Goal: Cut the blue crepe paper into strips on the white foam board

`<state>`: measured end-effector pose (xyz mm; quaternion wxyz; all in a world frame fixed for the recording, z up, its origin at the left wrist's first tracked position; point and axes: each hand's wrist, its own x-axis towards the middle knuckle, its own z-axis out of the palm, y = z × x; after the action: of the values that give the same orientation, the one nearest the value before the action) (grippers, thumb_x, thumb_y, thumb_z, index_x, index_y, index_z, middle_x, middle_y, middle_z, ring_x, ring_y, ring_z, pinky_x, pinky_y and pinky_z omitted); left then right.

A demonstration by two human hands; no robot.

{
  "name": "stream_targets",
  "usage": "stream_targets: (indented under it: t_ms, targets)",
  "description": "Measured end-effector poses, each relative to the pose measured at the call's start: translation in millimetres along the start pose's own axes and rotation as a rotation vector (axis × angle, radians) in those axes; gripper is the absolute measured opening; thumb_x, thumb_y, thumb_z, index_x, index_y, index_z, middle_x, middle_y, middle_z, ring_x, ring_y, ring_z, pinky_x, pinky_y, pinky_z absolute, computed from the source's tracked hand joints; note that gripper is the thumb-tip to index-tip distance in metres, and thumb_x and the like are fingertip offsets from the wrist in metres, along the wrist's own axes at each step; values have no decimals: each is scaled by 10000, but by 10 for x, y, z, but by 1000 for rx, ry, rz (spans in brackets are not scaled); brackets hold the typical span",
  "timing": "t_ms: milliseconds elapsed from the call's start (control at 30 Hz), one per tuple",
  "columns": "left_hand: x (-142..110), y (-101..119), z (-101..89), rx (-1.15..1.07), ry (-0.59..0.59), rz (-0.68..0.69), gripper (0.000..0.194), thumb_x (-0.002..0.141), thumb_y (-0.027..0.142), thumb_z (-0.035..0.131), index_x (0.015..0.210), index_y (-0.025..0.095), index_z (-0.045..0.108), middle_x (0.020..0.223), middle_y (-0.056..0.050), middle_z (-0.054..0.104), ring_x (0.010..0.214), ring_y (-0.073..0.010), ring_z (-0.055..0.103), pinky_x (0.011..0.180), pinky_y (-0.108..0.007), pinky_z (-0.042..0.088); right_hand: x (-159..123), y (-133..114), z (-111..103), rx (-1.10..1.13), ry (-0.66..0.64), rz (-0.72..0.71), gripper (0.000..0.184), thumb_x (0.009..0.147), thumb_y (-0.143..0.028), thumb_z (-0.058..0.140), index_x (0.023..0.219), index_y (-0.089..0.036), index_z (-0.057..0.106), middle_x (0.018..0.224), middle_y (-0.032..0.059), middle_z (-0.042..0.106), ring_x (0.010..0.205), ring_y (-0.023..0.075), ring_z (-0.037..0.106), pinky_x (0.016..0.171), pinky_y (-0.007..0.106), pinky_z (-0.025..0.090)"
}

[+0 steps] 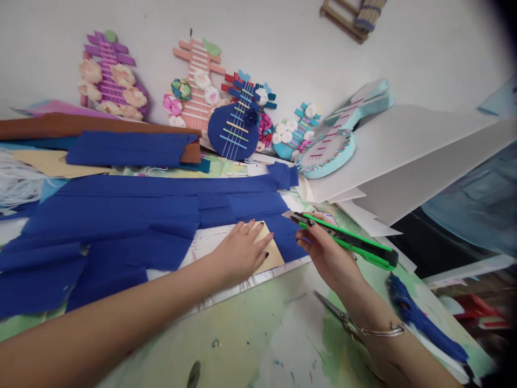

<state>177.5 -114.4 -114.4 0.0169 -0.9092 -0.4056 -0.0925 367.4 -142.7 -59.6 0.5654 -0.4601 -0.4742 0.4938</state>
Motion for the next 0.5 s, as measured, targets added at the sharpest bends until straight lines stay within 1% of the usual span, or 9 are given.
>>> stream_targets:
  t_ms: [67,133,300,367,500]
  targets:
    - [-1,7,-7,6,3,5,462,979,360,284,1395,203,408,1447,-151,383,1329,-351,343,1056,-494,290,31,-30,59,91,37,87,237,750,-356,699,935,-234,616,842,-12,649,700,117,614,669,270,526]
    - [-2,2,5,6,13,12,461,980,359,283,1392,196,408,1443,-151,388,1329,-349,343,1059,-480,294,72,-67,102,150,66,142,222,718,-340,725,879,-223,626,831,-12,660,659,108,603,635,259,514]
    - [-1,-26,73,11,70,38,469,975,354,302,1402,180,388,1425,-172,393,1313,-360,358,1059,-485,293,205,-103,174,177,93,149,183,662,-295,771,761,-201,649,689,-29,640,638,108,599,640,254,512]
    - [-1,-27,78,14,78,40,465,972,354,310,1394,177,394,1403,-177,413,1296,-362,378,1047,-494,304,274,-68,209,198,53,153,204,623,-272,802,759,-195,671,696,-23,648,641,110,595,647,254,513]
    - [-4,-15,58,34,64,32,456,966,364,328,1376,179,406,1392,-171,423,1294,-353,374,1039,-496,316,483,74,294,287,-99,199,271,562,-213,837,801,-200,710,737,-22,673,647,90,582,656,221,502]
